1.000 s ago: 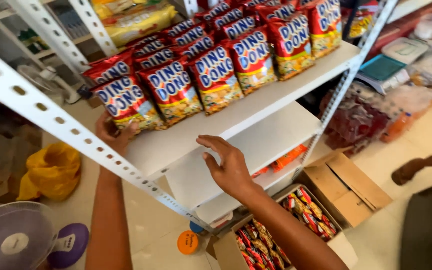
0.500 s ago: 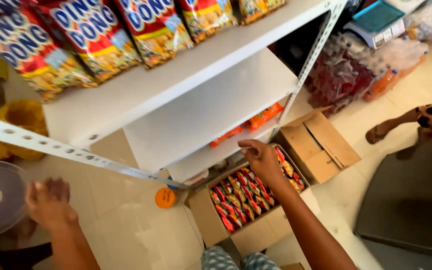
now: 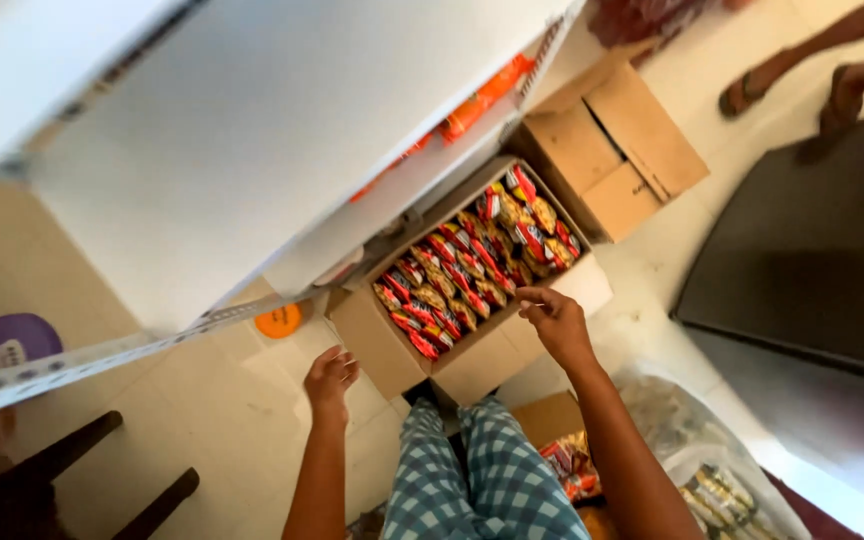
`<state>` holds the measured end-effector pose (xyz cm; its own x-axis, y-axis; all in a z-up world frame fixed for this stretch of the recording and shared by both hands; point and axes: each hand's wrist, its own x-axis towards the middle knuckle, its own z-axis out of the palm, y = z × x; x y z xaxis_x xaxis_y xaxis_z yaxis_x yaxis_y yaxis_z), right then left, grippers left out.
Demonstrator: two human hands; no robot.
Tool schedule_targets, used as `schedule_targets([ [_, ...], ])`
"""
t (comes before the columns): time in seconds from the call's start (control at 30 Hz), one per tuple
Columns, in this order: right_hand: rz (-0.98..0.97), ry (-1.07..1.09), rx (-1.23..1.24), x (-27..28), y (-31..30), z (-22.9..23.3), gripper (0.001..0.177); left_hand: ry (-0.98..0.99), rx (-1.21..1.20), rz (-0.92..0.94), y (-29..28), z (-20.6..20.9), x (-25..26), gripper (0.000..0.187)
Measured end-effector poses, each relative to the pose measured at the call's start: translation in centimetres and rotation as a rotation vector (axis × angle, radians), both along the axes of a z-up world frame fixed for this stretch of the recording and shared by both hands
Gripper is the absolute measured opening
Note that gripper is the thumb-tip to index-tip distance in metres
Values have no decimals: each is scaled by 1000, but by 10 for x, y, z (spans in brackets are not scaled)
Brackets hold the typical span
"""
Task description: Stocking bags of snacks from a cardboard box onto a store shelf.
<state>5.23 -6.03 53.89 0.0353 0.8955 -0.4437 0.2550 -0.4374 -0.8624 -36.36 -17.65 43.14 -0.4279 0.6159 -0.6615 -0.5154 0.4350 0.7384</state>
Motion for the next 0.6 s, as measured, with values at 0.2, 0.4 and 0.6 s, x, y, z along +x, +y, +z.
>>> schedule_targets([
  [0.2,-214,83,-114,36,-36,-102,26,-30,-268,-268,43,-132,71,29],
  [0.4,-293,54,-202,54,-66,-158,27,-19,-277,-451,99,-267,158,19],
  [0.6,-411,87,-257,72,-100,-208,28,93,-196,-629,199,-378,257,27],
])
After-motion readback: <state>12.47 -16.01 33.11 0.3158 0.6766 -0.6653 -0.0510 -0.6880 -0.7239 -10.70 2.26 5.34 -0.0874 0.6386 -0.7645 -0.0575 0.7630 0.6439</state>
